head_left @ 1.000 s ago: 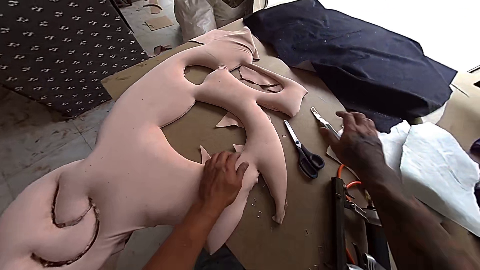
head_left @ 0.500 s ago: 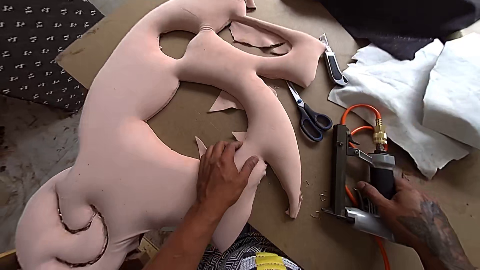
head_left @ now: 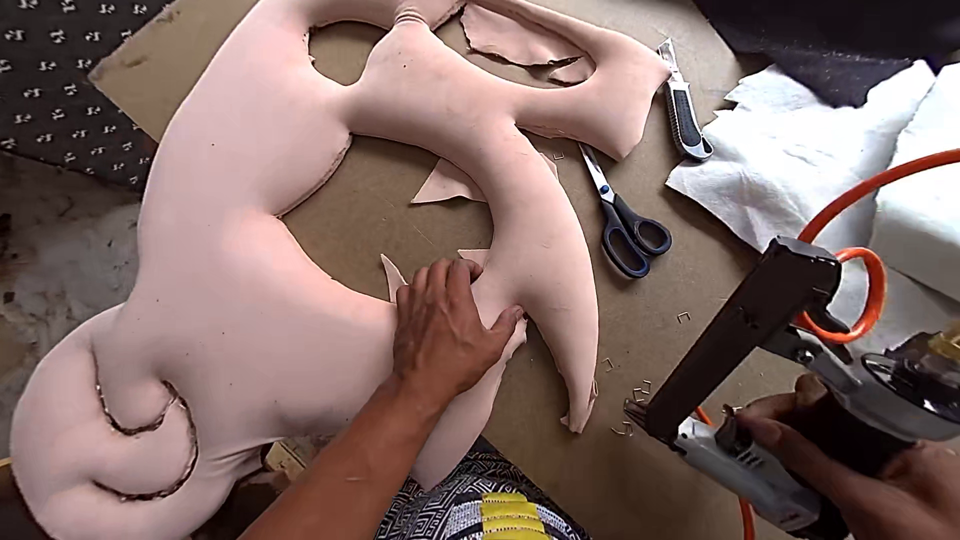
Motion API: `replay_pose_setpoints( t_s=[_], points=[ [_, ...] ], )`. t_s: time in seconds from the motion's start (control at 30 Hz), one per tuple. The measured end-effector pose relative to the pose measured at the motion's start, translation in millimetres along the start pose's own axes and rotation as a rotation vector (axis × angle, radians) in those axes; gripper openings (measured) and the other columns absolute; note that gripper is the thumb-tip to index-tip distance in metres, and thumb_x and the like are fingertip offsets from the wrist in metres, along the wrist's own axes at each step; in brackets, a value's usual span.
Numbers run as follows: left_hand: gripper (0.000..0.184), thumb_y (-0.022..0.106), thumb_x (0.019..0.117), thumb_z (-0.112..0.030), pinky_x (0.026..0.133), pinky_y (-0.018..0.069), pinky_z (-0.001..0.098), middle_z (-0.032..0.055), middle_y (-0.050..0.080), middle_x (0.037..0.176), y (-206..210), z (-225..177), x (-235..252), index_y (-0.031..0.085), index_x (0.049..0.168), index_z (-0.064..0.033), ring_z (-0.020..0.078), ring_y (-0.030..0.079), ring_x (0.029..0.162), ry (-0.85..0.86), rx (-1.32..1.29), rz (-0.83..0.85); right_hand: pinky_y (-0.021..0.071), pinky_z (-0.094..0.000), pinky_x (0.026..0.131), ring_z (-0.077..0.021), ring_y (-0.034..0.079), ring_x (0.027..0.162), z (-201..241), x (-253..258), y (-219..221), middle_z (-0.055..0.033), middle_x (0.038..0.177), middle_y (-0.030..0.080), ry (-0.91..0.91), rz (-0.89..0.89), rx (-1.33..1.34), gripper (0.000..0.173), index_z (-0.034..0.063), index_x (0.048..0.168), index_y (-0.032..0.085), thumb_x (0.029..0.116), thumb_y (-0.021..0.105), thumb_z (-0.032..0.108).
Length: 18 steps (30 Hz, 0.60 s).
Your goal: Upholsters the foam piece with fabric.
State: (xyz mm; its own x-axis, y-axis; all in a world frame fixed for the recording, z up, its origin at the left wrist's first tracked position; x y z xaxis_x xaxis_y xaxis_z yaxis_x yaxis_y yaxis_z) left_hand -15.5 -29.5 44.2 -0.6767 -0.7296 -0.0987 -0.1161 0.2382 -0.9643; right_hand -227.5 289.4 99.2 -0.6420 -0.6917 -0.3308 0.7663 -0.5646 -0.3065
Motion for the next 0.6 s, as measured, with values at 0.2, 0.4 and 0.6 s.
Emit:
replay_pose_setpoints(
  t_s=[0.2, 0.4, 0.6],
  points=[
    [0.073, 0.061, 0.0787, -0.075, 0.087, 0.0462, 0.0511, 0.0066, 0.065, 0.112, 0.1, -2.7, -2.1, 0.067, 0.121, -0.0158, 0.0293, 0.06, 0.107, -0.028, 0.022, 0.004, 0.0549, -0.062, 0.101, -0.0336, 0.073, 0.096, 35.0, 21.0, 35.6, -0.013, 0.098, 0.073, -0.26, 0.237, 0.263, 0.028, 0.0067, 0.114, 0.066, 0.0876, 0.075, 0.003],
    [0.073, 0.058, 0.0797, -0.073, 0.09, 0.0446, 0.0519, 0.0075, 0.066, 0.11, 0.4, -4.8, -6.7, 0.069, 0.122, -0.0139, 0.0296, 0.06, 0.106, -0.012, 0.011, -0.046, 0.0611, -0.043, 0.076, -0.0206, 0.068, 0.078, 58.0, 48.2, 83.5, -0.0064, 0.09, 0.068, -0.393, 0.207, 0.306, 0.019, 0.0133, 0.112, 0.068, 0.0977, 0.069, 0.027],
    [0.076, 0.058, 0.0811, -0.072, 0.095, 0.044, 0.053, 0.009, 0.066, 0.117, 0.4, -3.2, -5.9, 0.067, 0.128, -0.0132, 0.0299, 0.06, 0.111, 0.007, -0.01, 0.006, 0.0592, -0.0394, 0.064, -0.0222, 0.066, 0.069, 80.3, 63.8, 110.2, -0.0079, 0.079, 0.066, -0.469, 0.174, 0.119, 0.021, 0.0134, 0.109, 0.067, 0.0974, 0.07, 0.031]
  ],
)
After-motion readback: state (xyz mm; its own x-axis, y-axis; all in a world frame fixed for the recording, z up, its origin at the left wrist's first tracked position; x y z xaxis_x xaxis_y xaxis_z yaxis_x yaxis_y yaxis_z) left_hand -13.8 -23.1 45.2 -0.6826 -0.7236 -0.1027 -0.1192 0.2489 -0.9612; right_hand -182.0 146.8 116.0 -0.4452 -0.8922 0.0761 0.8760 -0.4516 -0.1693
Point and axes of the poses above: each hand's wrist, its own x-axis towards the middle knuckle, its own y-axis out of the palm, z = x × y, the point moved 3 cm from there along x, towards the middle knuckle
